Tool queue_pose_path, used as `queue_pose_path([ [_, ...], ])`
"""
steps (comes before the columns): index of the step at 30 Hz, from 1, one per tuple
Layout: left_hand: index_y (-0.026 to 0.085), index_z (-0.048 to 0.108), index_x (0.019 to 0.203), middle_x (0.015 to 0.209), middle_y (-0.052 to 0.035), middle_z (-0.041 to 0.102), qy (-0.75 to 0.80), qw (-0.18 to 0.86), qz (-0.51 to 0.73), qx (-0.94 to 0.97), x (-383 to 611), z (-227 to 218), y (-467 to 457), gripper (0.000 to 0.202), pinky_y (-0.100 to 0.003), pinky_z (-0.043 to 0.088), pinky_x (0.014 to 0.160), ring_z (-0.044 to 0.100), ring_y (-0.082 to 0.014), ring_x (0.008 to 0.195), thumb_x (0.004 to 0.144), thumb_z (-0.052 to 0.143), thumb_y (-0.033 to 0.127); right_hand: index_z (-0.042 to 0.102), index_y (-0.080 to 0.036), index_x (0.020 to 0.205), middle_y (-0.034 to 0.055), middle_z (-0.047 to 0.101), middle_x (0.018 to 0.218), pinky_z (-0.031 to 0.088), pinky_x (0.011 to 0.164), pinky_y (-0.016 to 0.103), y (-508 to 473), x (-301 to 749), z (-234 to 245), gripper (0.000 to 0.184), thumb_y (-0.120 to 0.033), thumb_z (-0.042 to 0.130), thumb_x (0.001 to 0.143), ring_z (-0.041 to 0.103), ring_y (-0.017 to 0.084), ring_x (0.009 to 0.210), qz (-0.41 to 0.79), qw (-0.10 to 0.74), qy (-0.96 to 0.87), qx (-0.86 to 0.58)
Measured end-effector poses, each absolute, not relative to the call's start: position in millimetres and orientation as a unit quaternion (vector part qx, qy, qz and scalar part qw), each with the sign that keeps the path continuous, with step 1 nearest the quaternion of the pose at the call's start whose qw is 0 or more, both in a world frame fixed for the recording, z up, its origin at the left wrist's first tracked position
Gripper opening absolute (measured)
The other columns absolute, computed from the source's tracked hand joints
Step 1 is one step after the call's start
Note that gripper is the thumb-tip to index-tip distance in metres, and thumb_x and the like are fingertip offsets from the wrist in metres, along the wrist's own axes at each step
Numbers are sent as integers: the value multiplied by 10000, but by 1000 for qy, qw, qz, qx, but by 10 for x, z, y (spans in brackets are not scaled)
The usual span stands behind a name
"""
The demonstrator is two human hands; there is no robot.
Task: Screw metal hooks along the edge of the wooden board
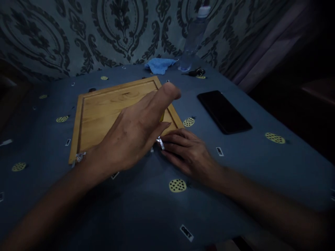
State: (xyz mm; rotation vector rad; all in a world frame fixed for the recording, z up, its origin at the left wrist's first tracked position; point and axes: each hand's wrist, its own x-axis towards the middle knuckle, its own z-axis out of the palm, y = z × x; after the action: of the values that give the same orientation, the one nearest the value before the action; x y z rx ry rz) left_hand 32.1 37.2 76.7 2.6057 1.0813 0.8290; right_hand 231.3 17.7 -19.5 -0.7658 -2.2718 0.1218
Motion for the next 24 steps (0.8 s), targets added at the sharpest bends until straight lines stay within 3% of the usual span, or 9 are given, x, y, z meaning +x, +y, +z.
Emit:
queue_pose_path([
  [6, 166, 380, 1393, 1395, -108, 538, 355, 115, 290, 881, 321, 786, 371, 491, -340, 577, 927, 641, -219, 1222, 937, 523, 51, 768, -189, 967, 71, 795, 1018, 632, 833, 422, 176, 2316, -182, 137, -197, 631, 974, 709, 234, 966, 60, 355, -883, -301],
  [12, 247, 328, 1437, 1327, -46, 554, 339, 178, 273, 883, 291, 800, 372, 541, -341, 583, 923, 687, -144, 977, 951, 476, 61, 764, -176, 962, 74, 795, 1010, 630, 828, 410, 177, 2322, -181, 122, -191, 642, 965, 704, 236, 956, 54, 362, -882, -296],
  [15, 270, 352, 1435, 1240, -44, 594, 344, 193, 279, 875, 274, 814, 381, 542, -363, 591, 921, 688, -174, 1017, 953, 513, 81, 760, -173, 966, 76, 793, 1015, 626, 834, 414, 175, 2323, -172, 117, -180, 643, 962, 697, 234, 959, 59, 356, -884, -296],
  [21, 326, 428, 1363, 1460, -44, 470, 363, 171, 371, 837, 240, 894, 405, 515, -334, 600, 896, 675, -172, 1069, 932, 608, 108, 759, -174, 952, 75, 789, 1004, 616, 825, 403, 174, 2312, -153, 128, -179, 633, 970, 676, 221, 936, 72, 354, -883, -299],
  [24, 342, 421, 1382, 1443, -50, 487, 382, 175, 342, 840, 224, 896, 399, 519, -350, 607, 889, 680, -198, 1082, 938, 632, 176, 762, -173, 962, 77, 788, 1009, 619, 824, 405, 175, 2316, -159, 128, -172, 634, 967, 679, 220, 932, 75, 357, -882, -297],
])
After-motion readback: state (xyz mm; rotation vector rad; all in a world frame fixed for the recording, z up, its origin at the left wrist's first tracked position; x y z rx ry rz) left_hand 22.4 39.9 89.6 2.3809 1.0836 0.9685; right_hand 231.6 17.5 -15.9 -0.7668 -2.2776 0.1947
